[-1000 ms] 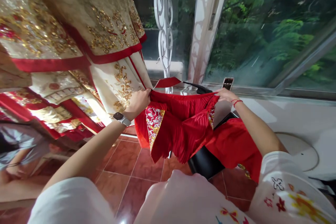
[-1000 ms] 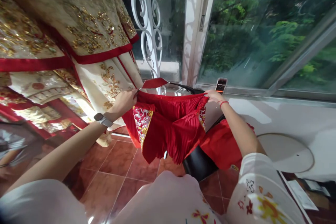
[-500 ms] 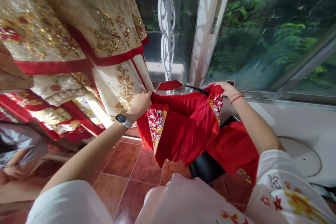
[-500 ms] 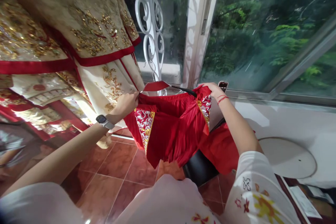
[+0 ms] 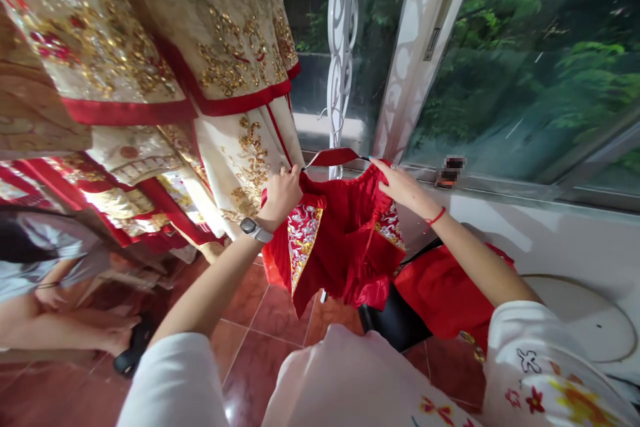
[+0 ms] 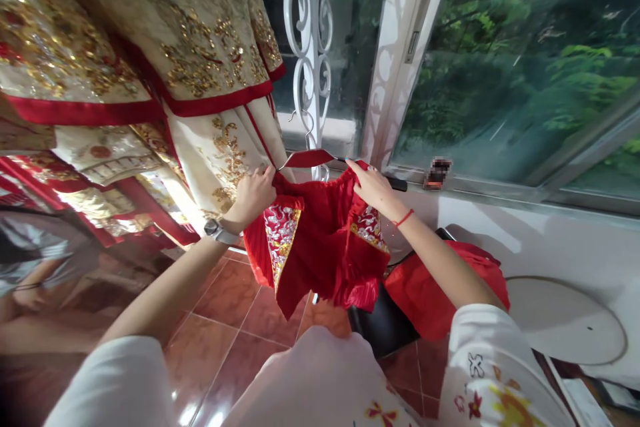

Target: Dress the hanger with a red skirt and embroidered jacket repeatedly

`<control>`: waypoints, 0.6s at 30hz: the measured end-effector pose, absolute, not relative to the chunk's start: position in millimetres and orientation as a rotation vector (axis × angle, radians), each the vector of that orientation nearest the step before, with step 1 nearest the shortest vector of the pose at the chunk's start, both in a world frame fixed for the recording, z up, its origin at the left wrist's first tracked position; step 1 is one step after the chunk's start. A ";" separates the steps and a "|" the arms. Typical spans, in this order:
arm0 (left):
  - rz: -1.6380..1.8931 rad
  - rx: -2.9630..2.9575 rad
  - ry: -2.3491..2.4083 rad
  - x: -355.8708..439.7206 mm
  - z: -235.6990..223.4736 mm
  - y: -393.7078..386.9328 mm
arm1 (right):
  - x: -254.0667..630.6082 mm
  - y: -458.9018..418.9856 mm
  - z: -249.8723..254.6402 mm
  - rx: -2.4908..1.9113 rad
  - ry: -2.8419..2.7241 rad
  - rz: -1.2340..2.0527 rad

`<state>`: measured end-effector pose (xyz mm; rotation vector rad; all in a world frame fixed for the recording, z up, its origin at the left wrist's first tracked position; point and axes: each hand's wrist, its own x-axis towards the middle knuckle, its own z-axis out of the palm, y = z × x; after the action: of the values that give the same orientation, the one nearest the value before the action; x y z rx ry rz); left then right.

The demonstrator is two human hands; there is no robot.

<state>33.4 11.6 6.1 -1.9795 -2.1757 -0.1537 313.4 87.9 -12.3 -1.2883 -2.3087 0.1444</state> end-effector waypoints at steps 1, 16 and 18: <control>-0.206 -1.970 -2.199 34.3 3.5 11.1 | 314.9 83.8 -23.6 -1.306 -2.328 0.117; -1.306 -1.731 -2.074 38.3 -73.6 2.4 | 238.6 -56.9 -50.2 -0.557 -1.848 1.138; -1.333 -1.741 -2.096 36.6 -78.6 -1.7 | 228.8 -96.9 -45.6 -0.196 -2.025 1.317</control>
<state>36.6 -1.7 -78.6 -1.7413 -2.0961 -1.3330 228.8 -96.9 -45.6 -0.1957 -2.0245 1.3173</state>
